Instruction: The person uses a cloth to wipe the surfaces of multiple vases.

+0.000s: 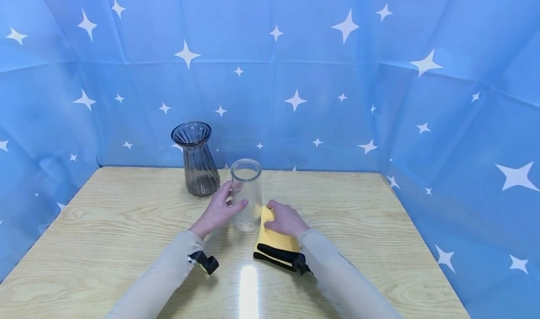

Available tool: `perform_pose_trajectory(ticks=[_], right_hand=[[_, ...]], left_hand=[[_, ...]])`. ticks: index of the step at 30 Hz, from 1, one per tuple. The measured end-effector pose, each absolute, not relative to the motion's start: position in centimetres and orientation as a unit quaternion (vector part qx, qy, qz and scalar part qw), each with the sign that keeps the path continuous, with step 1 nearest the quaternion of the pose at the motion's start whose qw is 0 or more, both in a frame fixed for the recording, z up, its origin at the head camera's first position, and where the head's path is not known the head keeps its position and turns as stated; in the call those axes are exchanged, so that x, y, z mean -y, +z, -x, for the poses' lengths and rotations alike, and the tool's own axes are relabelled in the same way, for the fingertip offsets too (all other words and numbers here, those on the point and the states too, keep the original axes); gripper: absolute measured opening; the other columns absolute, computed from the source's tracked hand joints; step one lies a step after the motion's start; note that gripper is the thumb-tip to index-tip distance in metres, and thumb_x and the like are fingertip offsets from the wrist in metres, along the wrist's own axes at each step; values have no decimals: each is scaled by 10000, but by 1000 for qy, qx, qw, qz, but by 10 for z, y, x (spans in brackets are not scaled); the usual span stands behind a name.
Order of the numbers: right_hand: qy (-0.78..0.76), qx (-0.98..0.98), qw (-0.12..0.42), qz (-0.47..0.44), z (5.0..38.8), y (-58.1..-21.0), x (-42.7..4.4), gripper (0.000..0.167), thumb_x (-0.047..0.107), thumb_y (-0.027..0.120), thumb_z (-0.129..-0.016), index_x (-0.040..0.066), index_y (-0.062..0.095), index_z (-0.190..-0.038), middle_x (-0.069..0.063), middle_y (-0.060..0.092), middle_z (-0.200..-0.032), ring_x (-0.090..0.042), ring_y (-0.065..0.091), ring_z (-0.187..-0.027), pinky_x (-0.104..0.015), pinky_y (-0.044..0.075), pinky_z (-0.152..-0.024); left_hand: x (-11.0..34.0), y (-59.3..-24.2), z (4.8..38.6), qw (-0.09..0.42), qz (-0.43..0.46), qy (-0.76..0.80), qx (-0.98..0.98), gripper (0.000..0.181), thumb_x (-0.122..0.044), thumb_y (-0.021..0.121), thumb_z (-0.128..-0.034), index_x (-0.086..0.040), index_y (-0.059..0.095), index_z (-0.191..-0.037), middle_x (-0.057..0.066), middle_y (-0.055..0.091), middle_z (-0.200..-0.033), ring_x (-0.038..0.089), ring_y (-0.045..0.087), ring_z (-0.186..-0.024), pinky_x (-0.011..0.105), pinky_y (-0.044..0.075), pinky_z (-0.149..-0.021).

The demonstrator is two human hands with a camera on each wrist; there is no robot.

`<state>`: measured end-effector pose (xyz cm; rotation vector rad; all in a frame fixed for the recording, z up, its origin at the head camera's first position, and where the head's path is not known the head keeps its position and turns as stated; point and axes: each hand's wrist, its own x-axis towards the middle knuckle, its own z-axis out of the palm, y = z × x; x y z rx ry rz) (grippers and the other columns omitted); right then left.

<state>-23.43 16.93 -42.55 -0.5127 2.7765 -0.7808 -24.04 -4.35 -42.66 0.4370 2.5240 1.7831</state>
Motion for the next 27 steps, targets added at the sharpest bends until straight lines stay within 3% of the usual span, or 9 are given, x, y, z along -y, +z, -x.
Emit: perform_pose_trajectory(ticks=[7,13,20,27], right_hand=[[-191,-954,128,190,235,-420,-160,442,120,717,-838,-78,579,-1208,-206,652,-1104,-358,624,-989,-476,496,-892],[-175,-957,136,189,232,-418,-158,463,133,691,-869,-94,558,-1250,-239,608,-1202,-401,574,-1102,-501,456,-958],[-244,-946,122,173,230,-426,-167,496,150,706,-868,-54,539,-1289,-210,590,-1245,-391,543,-1149,-520,427,-982],[-318,-930,101,156,231,-413,-175,511,145,722,-860,8,544,-1320,-172,582,-1278,-349,552,-1140,-527,423,-985]], left_hand=[[43,-425,240,-7,-141,564,-814,633,-268,693,-870,-63,433,-1410,152,403,-1305,306,426,-1216,502,430,-986],[43,-425,238,-11,-144,559,-817,671,-283,673,-880,-58,388,-1444,166,410,-1338,324,423,-1236,540,415,-991],[43,-422,235,-2,-145,570,-809,815,-291,750,-838,-98,297,-1488,134,411,-1438,316,402,-1299,523,399,-1016],[44,-424,238,3,-153,585,-797,756,-286,774,-822,-97,357,-1424,138,461,-1401,292,402,-1311,505,388,-1033]])
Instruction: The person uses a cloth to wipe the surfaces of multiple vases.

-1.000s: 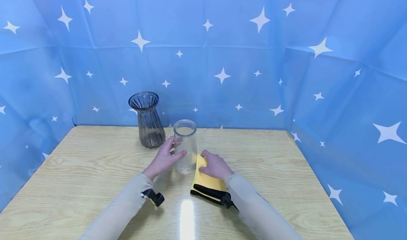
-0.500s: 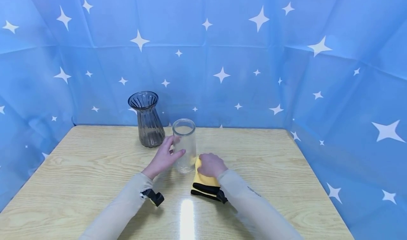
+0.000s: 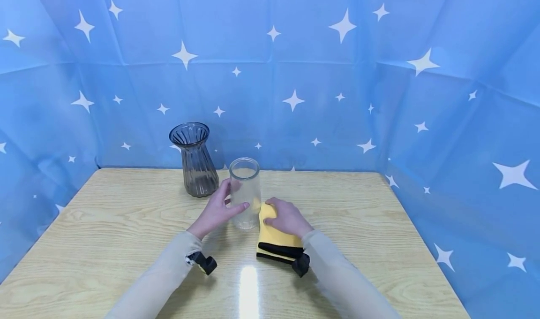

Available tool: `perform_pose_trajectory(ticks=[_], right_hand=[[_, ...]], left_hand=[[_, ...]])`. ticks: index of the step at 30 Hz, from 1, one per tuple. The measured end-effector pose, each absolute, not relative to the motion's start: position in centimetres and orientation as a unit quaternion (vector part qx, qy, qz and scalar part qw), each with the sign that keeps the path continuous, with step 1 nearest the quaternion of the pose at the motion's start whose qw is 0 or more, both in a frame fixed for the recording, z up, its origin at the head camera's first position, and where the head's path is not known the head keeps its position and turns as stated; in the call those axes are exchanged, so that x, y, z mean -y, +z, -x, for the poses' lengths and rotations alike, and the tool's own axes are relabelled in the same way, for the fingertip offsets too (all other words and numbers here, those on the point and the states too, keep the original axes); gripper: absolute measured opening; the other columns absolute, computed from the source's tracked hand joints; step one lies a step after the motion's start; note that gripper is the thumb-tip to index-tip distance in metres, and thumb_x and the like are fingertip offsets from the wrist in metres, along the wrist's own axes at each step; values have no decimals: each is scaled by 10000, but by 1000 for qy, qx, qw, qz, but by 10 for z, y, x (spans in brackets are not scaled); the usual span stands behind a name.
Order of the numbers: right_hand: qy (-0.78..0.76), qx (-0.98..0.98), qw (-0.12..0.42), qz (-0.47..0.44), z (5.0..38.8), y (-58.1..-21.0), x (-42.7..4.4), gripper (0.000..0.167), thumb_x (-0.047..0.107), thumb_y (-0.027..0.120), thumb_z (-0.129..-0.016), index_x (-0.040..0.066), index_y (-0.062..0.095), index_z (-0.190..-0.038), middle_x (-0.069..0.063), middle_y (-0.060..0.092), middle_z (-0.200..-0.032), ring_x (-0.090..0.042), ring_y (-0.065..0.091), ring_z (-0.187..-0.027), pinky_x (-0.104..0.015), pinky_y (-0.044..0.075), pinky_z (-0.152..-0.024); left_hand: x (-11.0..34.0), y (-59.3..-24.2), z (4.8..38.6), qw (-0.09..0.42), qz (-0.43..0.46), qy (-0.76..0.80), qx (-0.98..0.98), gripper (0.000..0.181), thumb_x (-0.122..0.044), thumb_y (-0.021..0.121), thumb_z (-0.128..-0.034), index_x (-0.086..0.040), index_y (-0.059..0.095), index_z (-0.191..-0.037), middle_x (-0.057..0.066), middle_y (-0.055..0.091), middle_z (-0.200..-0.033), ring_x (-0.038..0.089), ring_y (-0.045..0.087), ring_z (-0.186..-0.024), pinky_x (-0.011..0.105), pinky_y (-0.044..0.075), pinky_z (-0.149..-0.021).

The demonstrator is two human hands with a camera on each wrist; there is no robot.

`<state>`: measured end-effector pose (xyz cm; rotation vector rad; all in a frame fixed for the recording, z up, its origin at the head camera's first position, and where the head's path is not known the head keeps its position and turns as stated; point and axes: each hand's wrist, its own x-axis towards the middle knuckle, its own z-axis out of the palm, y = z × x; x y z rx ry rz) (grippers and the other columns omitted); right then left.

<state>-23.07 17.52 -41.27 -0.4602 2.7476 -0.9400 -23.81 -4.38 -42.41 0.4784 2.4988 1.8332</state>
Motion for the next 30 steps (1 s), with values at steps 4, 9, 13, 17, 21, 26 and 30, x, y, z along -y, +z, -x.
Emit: perform_pose_trajectory(ticks=[4,9,13,17,21,26,30], right_hand=[[-345,-921,62,172,230,-397,-176,525,147,711,-872,8,524,-1342,-180,549,-1323,-365,525,-1176,-529,417,-988],[-367,-914,17,170,228,-376,-175,546,147,706,-878,38,505,-1374,-170,530,-1349,-337,531,-1155,-488,451,-922],[-372,-911,-22,174,226,-364,-172,552,136,711,-869,48,508,-1375,-157,542,-1337,-287,563,-1034,-431,471,-826],[-386,-904,-46,177,224,-356,-169,555,127,710,-867,66,505,-1380,-135,564,-1293,-242,549,-880,-373,472,-724],[-408,-896,-56,167,222,-351,-168,562,131,705,-875,95,494,-1395,-131,557,-1290,-227,545,-839,-343,482,-681],[-448,-878,-64,154,218,-342,-166,556,147,692,-891,144,489,-1409,-126,545,-1298,-236,595,-882,-344,526,-692],[-464,-871,-68,150,216,-338,-164,556,155,683,-900,163,480,-1417,-124,544,-1285,-242,605,-890,-350,536,-691]], left_hand=[[44,-426,240,-4,-154,589,-793,700,-267,768,-831,-59,388,-1379,149,485,-1374,333,415,-1300,497,414,-1010],[43,-428,241,-8,-155,597,-787,673,-247,771,-829,-48,406,-1357,155,503,-1355,351,422,-1295,513,419,-1003],[43,-429,242,-7,-153,601,-785,684,-235,779,-819,-29,409,-1356,182,498,-1363,360,426,-1292,519,414,-1006],[42,-429,242,-7,-152,599,-787,684,-232,782,-815,-30,414,-1355,183,497,-1365,355,431,-1288,508,412,-1011],[43,-429,242,-9,-159,596,-787,659,-226,777,-819,-45,420,-1342,178,497,-1360,354,433,-1284,506,412,-1013],[43,-428,242,-10,-164,595,-787,645,-213,769,-829,-54,416,-1345,139,511,-1339,356,436,-1280,512,416,-1009],[43,-428,241,-10,-170,597,-784,643,-183,758,-838,-41,406,-1356,130,517,-1331,354,443,-1273,516,411,-1013]])
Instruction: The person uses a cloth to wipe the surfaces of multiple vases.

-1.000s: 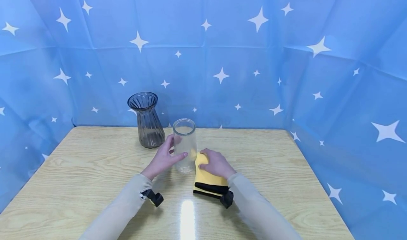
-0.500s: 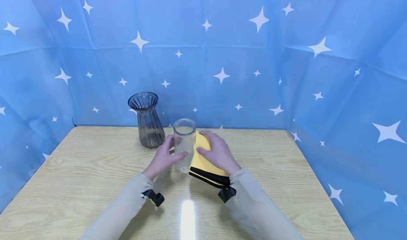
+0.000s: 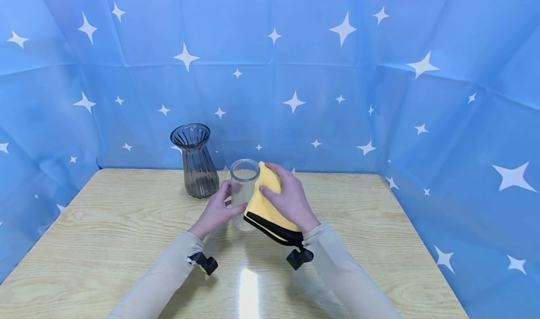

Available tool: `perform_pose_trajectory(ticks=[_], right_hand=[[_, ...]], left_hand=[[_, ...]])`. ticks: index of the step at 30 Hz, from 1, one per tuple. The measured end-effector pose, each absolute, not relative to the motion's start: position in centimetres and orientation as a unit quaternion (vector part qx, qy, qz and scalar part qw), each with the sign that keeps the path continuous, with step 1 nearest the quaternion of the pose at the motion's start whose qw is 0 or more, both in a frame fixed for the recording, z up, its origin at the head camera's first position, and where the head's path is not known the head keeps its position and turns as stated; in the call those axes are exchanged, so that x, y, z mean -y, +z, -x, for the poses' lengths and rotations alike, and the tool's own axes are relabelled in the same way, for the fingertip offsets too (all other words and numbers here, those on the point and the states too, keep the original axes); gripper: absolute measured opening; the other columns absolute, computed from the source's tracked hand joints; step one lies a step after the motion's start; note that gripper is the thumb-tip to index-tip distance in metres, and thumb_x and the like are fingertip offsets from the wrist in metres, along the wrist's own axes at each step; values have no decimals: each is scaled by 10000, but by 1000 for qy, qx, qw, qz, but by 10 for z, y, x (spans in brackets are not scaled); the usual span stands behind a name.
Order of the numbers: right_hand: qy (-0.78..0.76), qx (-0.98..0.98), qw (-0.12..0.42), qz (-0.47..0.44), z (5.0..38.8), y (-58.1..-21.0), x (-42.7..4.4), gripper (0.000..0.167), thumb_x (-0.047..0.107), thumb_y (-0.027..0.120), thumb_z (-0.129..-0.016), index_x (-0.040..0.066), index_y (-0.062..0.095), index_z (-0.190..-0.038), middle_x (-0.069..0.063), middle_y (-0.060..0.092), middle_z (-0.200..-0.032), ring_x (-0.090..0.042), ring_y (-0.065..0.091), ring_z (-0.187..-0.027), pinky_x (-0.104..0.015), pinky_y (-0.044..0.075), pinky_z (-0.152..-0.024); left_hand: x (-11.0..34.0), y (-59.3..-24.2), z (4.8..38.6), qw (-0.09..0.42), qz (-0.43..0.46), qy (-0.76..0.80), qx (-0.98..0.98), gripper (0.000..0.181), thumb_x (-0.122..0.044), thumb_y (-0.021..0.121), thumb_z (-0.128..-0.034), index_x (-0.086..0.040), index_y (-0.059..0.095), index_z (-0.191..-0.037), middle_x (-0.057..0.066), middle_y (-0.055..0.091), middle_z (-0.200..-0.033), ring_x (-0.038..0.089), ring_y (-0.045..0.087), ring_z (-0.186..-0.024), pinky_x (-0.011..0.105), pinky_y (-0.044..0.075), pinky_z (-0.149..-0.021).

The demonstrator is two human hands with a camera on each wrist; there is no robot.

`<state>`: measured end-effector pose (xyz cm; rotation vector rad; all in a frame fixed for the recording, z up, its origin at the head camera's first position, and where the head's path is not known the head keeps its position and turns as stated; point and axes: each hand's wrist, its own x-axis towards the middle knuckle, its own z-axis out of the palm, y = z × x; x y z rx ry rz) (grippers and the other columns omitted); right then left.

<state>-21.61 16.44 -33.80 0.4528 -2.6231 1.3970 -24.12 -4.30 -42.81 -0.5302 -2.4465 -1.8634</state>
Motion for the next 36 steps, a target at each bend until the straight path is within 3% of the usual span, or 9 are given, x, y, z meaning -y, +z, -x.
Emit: perform_pose_trajectory(ticks=[10,14,19,23,27,36], right_hand=[[434,877,104,-178,217,-368,-162,576,125,665,-909,45,436,-1431,-170,559,-1281,-235,573,-817,-347,513,-662],[435,881,84,-170,219,-380,-164,571,122,659,-909,32,436,-1427,-171,588,-1204,-228,582,-807,-340,526,-661],[424,889,60,-166,222,-396,-165,570,123,640,-922,7,417,-1433,-203,566,-1270,-270,613,-919,-400,540,-773],[413,895,36,-162,224,-407,-165,566,104,628,-930,-33,402,-1431,-229,522,-1338,-309,592,-1061,-446,501,-894],[397,906,3,-147,226,-412,-165,557,100,625,-931,-35,411,-1427,-220,540,-1319,-305,594,-1030,-451,496,-856],[328,932,-59,-143,232,-419,-165,538,103,652,-908,-69,457,-1379,-257,524,-1327,-413,500,-1203,-537,409,-999]], left_hand=[[43,-431,244,17,166,-590,790,617,-172,768,-823,-43,430,-1323,127,536,-1299,280,479,-1240,483,432,-1000],[42,-431,243,13,166,-591,789,632,-210,770,-828,-38,421,-1327,115,527,-1306,270,473,-1243,464,442,-993],[43,-431,244,14,168,-589,791,638,-227,765,-830,-33,417,-1328,117,524,-1305,294,468,-1248,469,450,-981],[43,-430,244,17,165,-585,794,633,-234,767,-826,-46,420,-1321,122,527,-1305,296,468,-1249,471,452,-978],[42,-428,244,13,162,-582,797,637,-239,767,-824,-48,419,-1322,130,534,-1296,268,483,-1225,459,458,-972],[44,-427,247,-9,172,-590,789,597,-189,759,-830,-87,424,-1313,147,535,-1290,279,499,-1209,461,437,-1001]])
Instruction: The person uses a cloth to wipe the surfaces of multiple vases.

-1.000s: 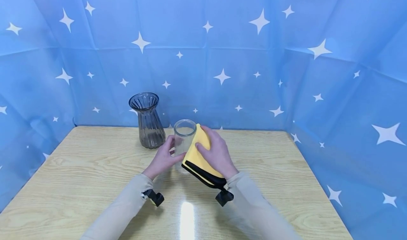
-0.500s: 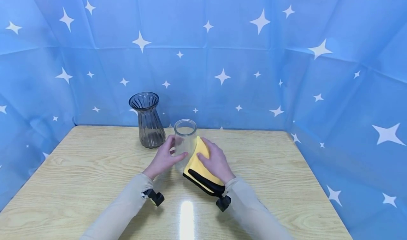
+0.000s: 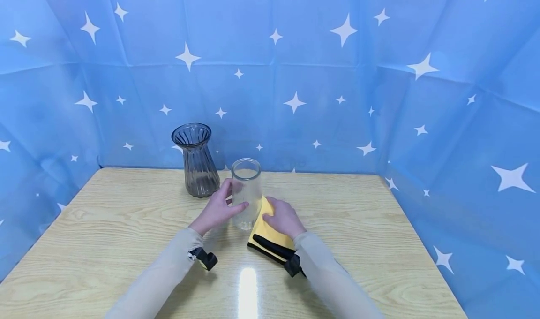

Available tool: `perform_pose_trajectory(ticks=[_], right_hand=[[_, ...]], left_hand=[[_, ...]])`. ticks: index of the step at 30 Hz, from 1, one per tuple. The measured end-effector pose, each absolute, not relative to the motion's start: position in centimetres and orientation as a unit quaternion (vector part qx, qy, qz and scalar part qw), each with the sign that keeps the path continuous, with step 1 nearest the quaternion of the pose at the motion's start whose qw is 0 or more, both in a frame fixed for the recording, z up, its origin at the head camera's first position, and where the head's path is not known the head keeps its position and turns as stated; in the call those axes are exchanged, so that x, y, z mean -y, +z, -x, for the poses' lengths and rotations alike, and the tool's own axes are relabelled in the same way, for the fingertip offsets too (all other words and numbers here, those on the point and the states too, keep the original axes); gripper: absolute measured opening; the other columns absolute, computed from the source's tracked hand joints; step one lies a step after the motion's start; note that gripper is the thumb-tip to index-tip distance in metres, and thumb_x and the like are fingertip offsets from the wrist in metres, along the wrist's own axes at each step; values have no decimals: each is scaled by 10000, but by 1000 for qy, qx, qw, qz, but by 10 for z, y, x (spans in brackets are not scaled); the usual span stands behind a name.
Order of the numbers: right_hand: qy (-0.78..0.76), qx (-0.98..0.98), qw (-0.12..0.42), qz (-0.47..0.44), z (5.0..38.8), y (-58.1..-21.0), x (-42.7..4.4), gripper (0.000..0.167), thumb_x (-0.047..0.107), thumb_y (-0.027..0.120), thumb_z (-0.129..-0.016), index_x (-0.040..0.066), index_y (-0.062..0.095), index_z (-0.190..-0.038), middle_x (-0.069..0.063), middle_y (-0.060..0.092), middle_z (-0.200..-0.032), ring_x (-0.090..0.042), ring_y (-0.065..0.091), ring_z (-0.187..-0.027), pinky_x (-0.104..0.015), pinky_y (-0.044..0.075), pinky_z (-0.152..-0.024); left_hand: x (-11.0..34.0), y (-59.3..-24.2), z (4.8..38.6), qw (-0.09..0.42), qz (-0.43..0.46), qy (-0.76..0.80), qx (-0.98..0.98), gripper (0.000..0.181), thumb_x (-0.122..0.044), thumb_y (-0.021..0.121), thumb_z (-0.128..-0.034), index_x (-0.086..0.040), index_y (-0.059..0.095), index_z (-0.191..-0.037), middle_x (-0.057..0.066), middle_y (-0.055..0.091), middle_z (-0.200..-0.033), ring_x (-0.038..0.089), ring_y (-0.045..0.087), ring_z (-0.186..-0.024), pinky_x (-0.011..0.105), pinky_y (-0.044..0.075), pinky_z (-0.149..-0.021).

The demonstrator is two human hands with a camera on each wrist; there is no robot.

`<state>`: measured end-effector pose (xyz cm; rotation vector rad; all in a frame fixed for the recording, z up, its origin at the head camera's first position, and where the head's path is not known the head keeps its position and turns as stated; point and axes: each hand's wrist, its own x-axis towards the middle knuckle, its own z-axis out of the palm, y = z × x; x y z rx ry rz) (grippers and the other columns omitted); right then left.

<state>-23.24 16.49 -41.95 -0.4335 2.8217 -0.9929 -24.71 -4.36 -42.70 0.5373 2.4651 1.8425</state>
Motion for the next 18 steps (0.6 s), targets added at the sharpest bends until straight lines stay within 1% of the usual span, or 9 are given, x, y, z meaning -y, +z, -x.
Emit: perform_pose_trajectory(ticks=[5,9,14,17,18], right_hand=[[-324,-932,74,141,233,-424,-166,528,92,658,-898,-96,468,-1354,-282,521,-1315,-441,488,-1204,-555,395,-1006],[-323,-934,81,132,235,-427,-164,520,97,661,-895,-93,482,-1345,-271,530,-1311,-433,487,-1210,-544,391,-1014],[-287,-945,85,130,238,-430,-160,496,116,689,-867,-94,540,-1290,-254,582,-1249,-417,541,-1149,-528,437,-967],[-274,-949,91,125,239,-431,-159,495,124,697,-863,-88,549,-1284,-246,595,-1231,-400,570,-1108,-519,462,-933],[-274,-950,94,121,240,-432,-158,497,127,696,-866,-82,546,-1292,-240,599,-1227,-376,589,-1077,-507,473,-919]], left_hand=[[46,-426,249,19,-180,592,-785,591,-178,764,-825,-94,431,-1306,129,523,-1319,294,468,-1252,471,405,-1031],[49,-424,251,26,-182,591,-785,583,-176,770,-818,-105,441,-1294,98,511,-1337,283,456,-1265,457,397,-1040],[52,-423,252,43,-180,599,-780,574,-158,766,-823,-110,450,-1300,104,500,-1355,301,443,-1281,483,381,-1048],[53,-423,252,51,-181,600,-777,579,-153,757,-830,-104,446,-1316,119,490,-1370,305,421,-1302,495,358,-1061],[53,-423,252,51,-182,599,-778,582,-156,751,-835,-102,441,-1324,123,488,-1373,300,415,-1307,495,350,-1068]])
